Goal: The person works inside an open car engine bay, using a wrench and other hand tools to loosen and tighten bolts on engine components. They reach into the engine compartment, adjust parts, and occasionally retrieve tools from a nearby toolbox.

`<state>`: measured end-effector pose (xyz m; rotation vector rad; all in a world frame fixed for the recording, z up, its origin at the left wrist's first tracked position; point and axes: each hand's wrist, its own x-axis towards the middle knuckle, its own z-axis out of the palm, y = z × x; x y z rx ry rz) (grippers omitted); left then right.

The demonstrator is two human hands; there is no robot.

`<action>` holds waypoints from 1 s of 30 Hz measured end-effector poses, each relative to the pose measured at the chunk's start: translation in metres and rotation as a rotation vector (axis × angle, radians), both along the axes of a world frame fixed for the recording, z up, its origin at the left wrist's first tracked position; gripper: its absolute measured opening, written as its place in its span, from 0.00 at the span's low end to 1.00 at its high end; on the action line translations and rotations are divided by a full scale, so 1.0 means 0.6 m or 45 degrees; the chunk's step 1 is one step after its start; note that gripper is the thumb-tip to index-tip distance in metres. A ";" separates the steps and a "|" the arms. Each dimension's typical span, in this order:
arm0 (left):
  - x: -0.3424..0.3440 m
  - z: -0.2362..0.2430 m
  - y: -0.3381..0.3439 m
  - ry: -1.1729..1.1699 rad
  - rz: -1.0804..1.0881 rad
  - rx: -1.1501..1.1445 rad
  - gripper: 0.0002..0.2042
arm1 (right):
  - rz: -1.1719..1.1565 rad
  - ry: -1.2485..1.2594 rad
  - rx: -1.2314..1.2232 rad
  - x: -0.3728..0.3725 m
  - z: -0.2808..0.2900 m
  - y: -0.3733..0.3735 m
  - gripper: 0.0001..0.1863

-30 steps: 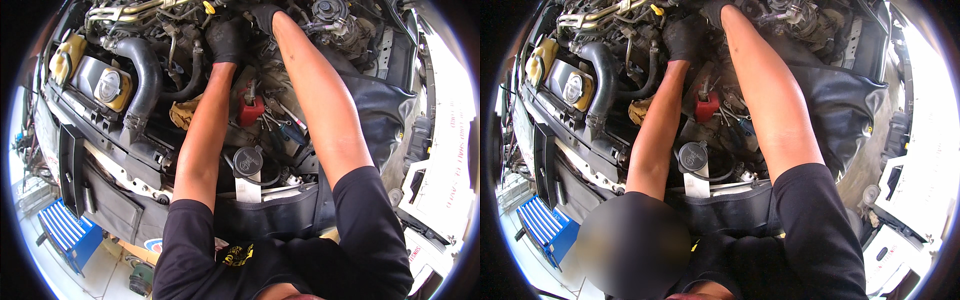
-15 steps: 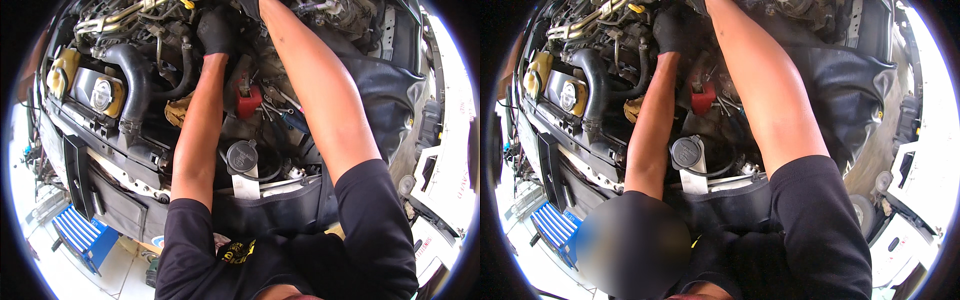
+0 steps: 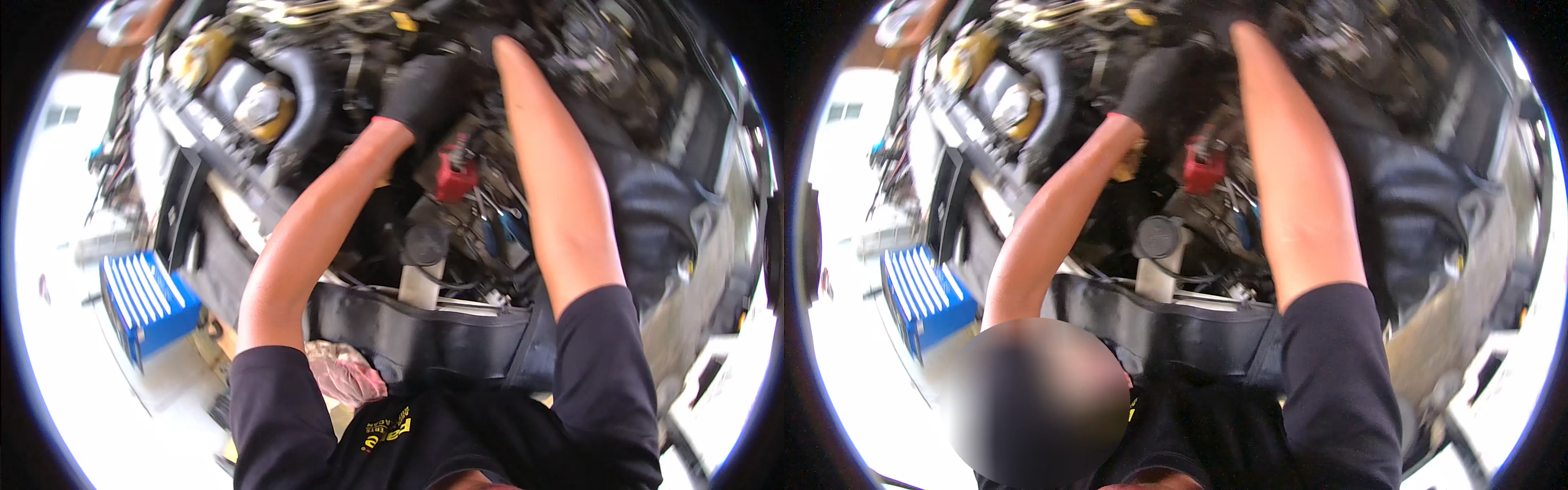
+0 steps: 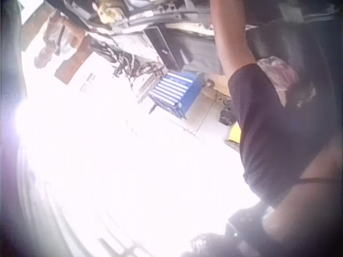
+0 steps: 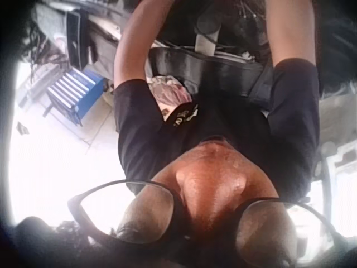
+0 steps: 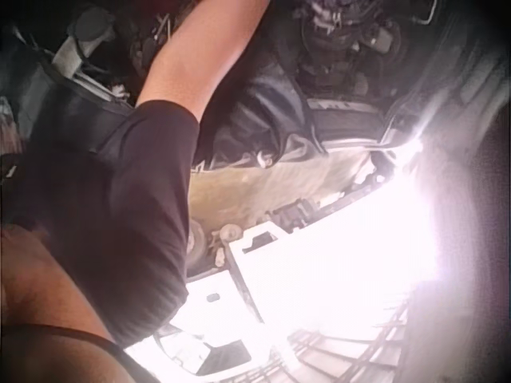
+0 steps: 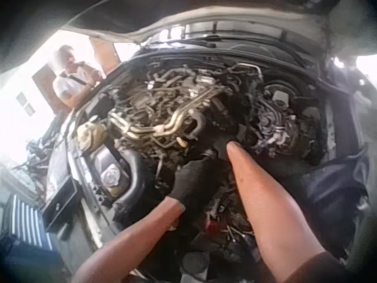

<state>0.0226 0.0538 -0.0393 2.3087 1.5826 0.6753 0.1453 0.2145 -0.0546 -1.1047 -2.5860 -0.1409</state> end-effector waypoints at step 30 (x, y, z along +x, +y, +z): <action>-0.675 0.126 -0.380 -0.099 1.135 0.100 0.17 | -0.024 -0.143 0.285 0.076 -0.014 -0.036 0.20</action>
